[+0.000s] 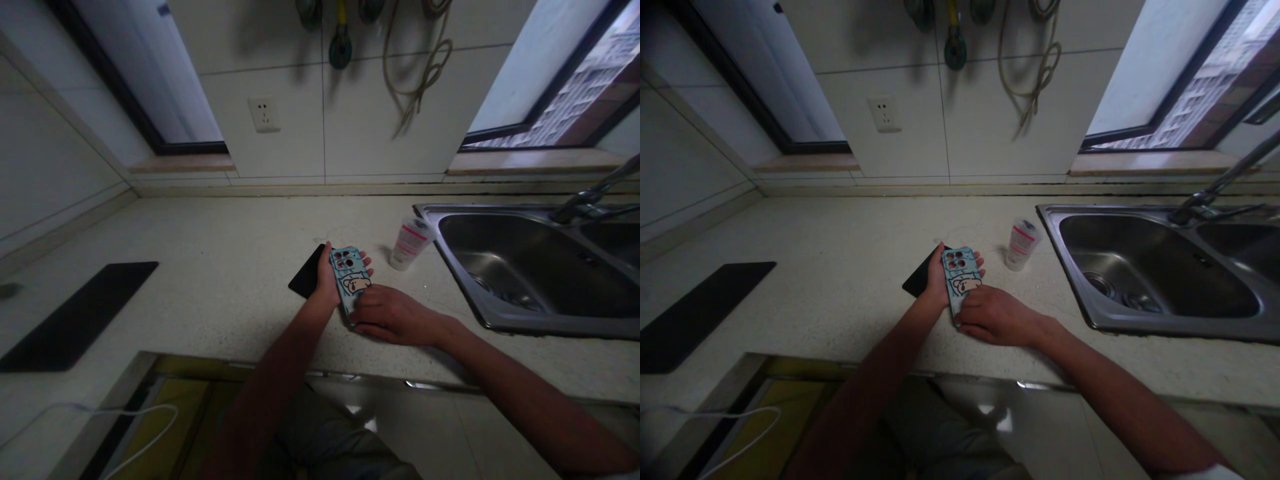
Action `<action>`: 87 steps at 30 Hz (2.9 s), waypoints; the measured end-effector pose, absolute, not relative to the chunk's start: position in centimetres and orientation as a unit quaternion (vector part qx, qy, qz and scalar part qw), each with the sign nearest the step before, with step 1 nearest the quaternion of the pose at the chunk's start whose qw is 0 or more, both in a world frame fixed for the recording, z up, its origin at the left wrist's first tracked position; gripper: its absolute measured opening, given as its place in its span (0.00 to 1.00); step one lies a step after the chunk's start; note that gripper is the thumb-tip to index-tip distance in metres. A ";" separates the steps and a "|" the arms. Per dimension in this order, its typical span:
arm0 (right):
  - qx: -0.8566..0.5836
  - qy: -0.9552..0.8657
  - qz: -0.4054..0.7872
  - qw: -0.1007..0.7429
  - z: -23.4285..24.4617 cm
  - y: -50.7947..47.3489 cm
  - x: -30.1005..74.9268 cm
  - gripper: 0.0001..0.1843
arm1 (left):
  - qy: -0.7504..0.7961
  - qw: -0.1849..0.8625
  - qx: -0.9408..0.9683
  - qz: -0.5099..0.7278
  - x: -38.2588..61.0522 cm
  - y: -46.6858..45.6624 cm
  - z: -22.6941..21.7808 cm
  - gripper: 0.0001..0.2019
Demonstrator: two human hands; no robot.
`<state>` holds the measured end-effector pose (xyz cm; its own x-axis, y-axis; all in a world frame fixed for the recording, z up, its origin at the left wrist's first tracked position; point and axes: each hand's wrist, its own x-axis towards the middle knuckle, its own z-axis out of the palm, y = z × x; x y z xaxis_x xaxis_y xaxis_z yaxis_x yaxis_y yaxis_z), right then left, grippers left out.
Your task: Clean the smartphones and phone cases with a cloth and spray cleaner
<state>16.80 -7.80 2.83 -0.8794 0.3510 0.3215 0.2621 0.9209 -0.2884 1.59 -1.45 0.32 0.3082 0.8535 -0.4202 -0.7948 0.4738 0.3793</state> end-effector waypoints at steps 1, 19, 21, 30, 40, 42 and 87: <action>-0.160 -0.962 0.119 0.185 2.9 -7.8 16.8 0.14 | 0.294 0.806 0.049 0.511 1.6 -1.5 0.4 0.26; -0.161 -0.961 0.123 0.187 2.9 -7.9 16.8 0.15 | 0.306 0.803 0.060 0.508 1.5 -1.4 0.5 0.26; -0.161 -0.961 0.125 0.187 2.9 -7.9 16.8 0.15 | 0.307 0.803 0.067 0.506 1.5 -1.4 0.5 0.27; -0.163 -0.962 0.122 0.181 2.8 -7.8 16.9 0.14 | 0.312 0.801 0.060 0.507 1.6 -1.5 0.7 0.26; -0.167 -0.960 0.133 0.181 2.8 -7.7 17.0 0.15 | 0.306 0.804 0.049 0.509 1.6 -1.5 0.7 0.26; -0.167 -0.960 0.133 0.181 2.8 -7.6 17.0 0.16 | 0.305 0.803 0.053 0.509 1.6 -1.5 0.6 0.26; -0.389 -0.840 0.097 0.365 0.4 -4.2 18.9 0.13 | 0.274 0.820 0.015 0.503 2.0 -1.5 1.2 0.30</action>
